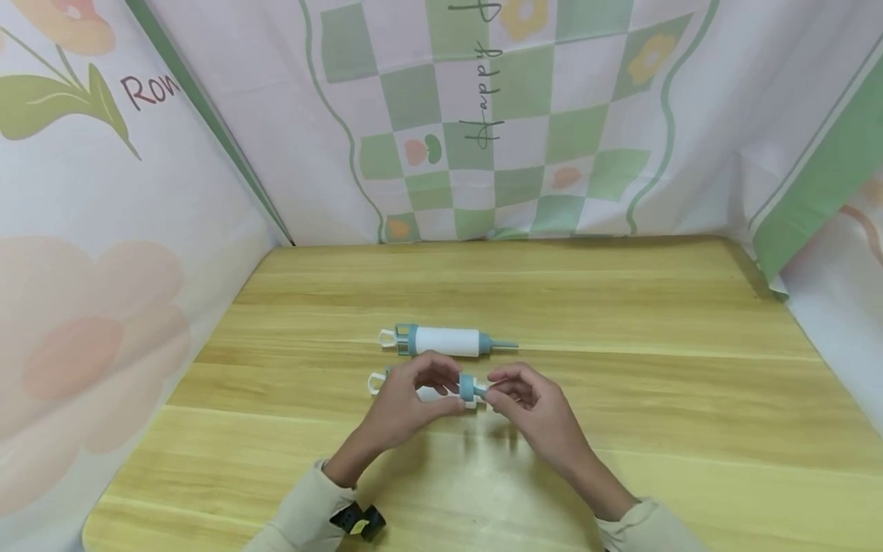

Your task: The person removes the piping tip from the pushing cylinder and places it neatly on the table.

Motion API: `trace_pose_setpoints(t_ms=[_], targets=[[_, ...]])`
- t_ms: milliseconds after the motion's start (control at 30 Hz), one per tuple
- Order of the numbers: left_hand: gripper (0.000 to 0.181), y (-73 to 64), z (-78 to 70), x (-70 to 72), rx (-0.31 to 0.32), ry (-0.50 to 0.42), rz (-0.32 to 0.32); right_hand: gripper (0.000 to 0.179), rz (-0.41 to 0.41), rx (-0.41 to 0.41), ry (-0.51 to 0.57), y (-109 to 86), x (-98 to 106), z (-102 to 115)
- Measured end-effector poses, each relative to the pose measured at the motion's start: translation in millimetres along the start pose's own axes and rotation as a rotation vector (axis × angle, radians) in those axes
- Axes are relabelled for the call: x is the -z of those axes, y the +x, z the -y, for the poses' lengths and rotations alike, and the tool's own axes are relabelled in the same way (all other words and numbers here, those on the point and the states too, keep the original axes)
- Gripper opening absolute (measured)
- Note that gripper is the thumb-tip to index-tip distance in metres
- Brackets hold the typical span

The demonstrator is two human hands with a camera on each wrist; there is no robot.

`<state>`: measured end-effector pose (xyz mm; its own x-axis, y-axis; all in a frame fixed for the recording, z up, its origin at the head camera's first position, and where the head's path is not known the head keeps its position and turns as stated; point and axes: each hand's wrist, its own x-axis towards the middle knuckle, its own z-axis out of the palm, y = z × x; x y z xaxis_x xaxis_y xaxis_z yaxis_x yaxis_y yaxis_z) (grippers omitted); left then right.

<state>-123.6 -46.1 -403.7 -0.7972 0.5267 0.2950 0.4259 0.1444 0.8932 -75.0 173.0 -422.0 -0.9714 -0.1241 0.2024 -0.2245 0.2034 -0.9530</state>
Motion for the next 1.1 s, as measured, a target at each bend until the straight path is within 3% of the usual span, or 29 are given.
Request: trace_pose_setpoints(t_ms=[500,1100], targets=[[0.031,0.7,-0.6,3.6,0.008,-0.007,-0.009,0.02,-0.011,0.039,0.087,-6.1,3.6,-5.1],[0.03,-2.3,4.3,3.2,-0.023,-0.007,-0.002,0.013,-0.077,-0.04,0.011,-6.6,-0.7,-2.4]])
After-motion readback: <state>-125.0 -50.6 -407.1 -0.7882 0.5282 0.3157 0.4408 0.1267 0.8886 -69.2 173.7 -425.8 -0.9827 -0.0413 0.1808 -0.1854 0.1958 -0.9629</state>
